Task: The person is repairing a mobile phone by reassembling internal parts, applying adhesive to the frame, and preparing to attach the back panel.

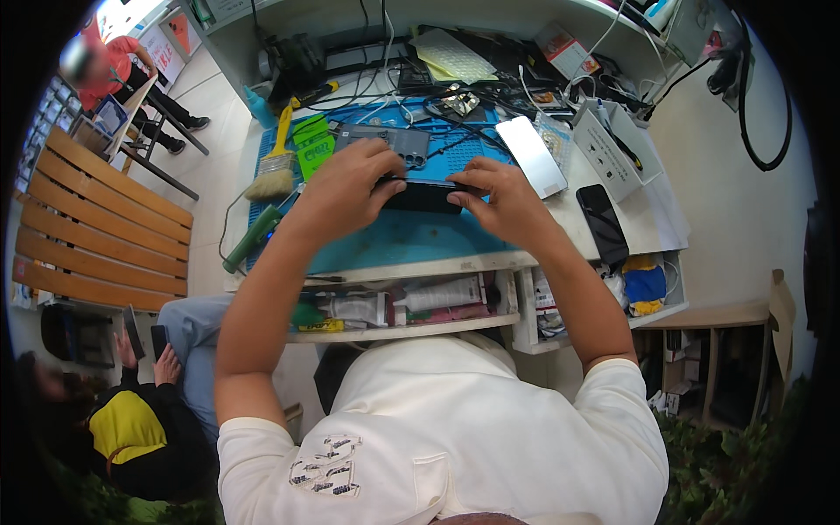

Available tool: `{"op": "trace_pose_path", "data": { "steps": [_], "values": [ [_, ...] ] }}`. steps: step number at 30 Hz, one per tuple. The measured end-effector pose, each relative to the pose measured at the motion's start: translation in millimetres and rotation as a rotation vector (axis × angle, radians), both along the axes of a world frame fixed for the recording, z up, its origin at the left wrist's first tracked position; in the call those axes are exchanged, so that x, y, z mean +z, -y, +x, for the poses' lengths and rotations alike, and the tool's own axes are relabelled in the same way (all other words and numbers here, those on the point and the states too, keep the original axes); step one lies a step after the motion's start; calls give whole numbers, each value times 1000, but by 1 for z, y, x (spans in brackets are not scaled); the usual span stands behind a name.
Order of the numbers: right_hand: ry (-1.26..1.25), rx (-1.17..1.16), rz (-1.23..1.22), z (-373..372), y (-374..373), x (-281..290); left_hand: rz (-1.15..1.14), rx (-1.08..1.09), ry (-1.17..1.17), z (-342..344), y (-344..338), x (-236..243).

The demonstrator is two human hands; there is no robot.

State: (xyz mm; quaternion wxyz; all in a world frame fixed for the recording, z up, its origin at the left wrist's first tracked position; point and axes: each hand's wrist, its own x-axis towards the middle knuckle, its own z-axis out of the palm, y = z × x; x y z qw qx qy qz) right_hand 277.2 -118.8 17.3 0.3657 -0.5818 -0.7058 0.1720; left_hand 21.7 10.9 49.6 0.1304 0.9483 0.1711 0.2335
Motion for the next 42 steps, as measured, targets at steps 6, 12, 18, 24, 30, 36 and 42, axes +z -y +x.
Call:
{"op": "trace_pose_path", "data": {
  "steps": [6,12,18,24,30,36,42],
  "values": [
    [-231,-58,-43,7,-9,-8,-6,-57,58,32,2,-11],
    [-247,-56,62,4,-11,-19,-67,-60,31,40,2,-6],
    [-45,-21,81,2,-9,-2,-87,-42,-11,27,-12,-4],
    [98,44,175,-13,-25,-2,-52,-49,-19,34,-12,-5],
    [144,8,108,-15,-26,4,-77,-62,-37,30,-21,-2],
    [246,16,52,-14,-29,14,-133,78,-122,-3,-36,10],
    [244,61,36,-25,-43,7,-115,53,-110,-7,-39,8]
  ]
}}
